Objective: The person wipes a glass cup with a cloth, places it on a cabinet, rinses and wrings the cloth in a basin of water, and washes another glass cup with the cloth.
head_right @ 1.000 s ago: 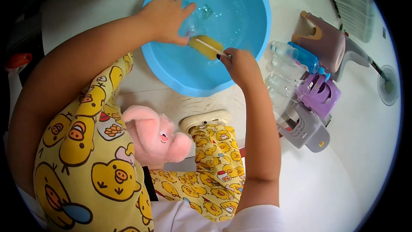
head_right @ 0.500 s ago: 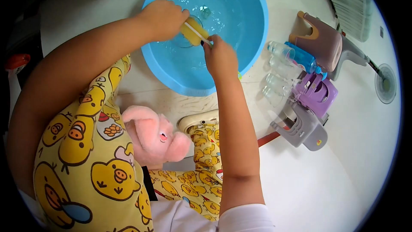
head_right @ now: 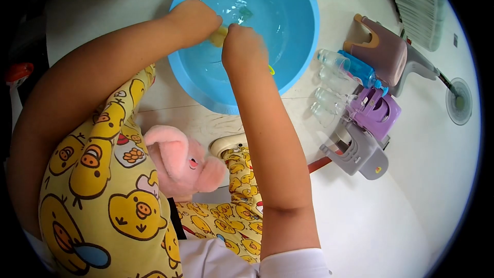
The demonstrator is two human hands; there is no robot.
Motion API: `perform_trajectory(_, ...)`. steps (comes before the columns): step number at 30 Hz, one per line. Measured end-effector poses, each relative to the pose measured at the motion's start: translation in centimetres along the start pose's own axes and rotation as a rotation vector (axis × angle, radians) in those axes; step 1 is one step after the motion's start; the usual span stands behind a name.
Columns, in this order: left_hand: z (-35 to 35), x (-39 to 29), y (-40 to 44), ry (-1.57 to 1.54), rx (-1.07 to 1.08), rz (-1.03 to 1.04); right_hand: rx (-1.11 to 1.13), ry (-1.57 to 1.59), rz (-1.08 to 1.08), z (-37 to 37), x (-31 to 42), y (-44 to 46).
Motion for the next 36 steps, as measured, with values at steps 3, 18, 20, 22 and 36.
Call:
perform_trajectory(3, 0.1, 0.0, 0.1, 0.066, 0.012, -0.015, 0.041, -0.204, -0.021, 0.5, 0.2, -0.8)
perform_trajectory(18, -0.5, -0.2, 0.1, 0.01, 0.053, 0.0, 0.208, 0.209, 0.08, 3.9, -0.9, 0.8)
perform_trajectory(20, -0.5, -0.2, 0.1, 0.036, 0.067, -0.024, 0.158, 0.215, 0.222, 2.7, -1.6, 1.0)
perform_trajectory(22, -0.6, -0.3, 0.0, 0.048, 0.076, -0.024, 0.219, 0.142, 0.224, 3.1, -1.9, 1.2)
perform_trajectory(36, -1.4, -0.6, -0.1, 0.06, 0.144, -0.041, 0.534, 0.507, 0.246, 0.6, -2.6, -0.2)
Point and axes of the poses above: each hand's wrist, its own y-axis towards the middle knuckle, its own z-axis out of the palm, x = y × z, the point moved 2 cm from there along y, towards the middle knuckle, and after that the axes turned 15 degrees about z, right-handed, at the moved point
